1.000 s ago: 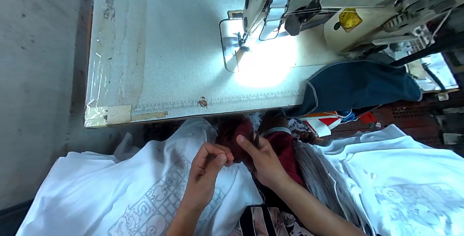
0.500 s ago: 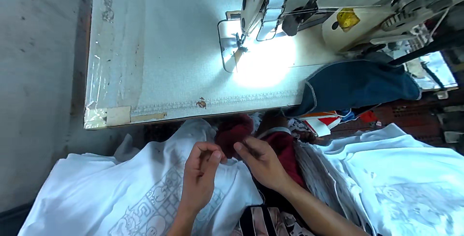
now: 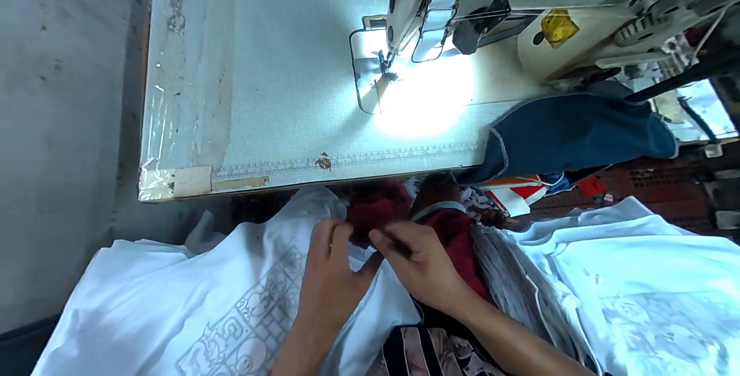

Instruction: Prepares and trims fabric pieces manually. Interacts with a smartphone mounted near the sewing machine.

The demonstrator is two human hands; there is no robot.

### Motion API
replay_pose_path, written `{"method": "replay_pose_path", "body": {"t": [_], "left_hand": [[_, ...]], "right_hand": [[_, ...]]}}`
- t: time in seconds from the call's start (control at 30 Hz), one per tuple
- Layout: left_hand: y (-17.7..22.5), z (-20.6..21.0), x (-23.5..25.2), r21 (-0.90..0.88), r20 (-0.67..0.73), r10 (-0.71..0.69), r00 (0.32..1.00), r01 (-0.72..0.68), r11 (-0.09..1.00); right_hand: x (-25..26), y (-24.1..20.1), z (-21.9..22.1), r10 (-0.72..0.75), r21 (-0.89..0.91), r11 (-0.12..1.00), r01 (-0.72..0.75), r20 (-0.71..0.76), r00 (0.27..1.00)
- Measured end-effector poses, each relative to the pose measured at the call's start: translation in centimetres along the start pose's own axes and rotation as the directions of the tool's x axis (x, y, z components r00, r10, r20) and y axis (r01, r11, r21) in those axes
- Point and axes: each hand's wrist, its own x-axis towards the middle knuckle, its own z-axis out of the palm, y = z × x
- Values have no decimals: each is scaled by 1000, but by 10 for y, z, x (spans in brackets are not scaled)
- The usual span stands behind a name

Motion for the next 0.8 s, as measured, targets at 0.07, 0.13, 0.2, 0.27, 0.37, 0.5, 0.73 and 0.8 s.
{"method": "replay_pose_path", "body": {"t": [0.07, 0.13, 0.2, 0.27, 0.37, 0.5, 0.73, 0.8], "left_hand": [[1, 3, 2, 82, 6, 34, 999, -34, 996], [0, 2, 2, 66, 44, 44, 998, -47, 997], [-2, -4, 2, -113, 144, 31, 989, -15, 993], [-6, -11, 2, -419, 265, 13, 964, 103, 902], [-13, -11, 0, -743, 377, 6, 926, 298, 600], [-19, -6, -4, -836, 386, -48, 921, 371, 403], [-10, -16, -2, -872, 450, -164, 878, 472, 130], [-7, -15, -2, -873, 447, -185, 875, 472, 124]], "right_hand": [[0, -3, -2, -69, -193, 978, 74, 33, 997], [2, -4, -9, -133, -308, 937, 164, 120, 984], [8, -3, -21, -162, -327, 913, 245, 259, 952], [14, -1, -36, -139, -210, 946, 248, 427, 893], [20, 3, -44, -136, -11, 986, 164, 514, 847], [16, 0, -50, -116, -40, 988, 149, 448, 887], [17, -5, -62, -124, 264, 963, 50, 271, 955], [16, -8, -60, -44, 341, 939, -40, 236, 971]]}}
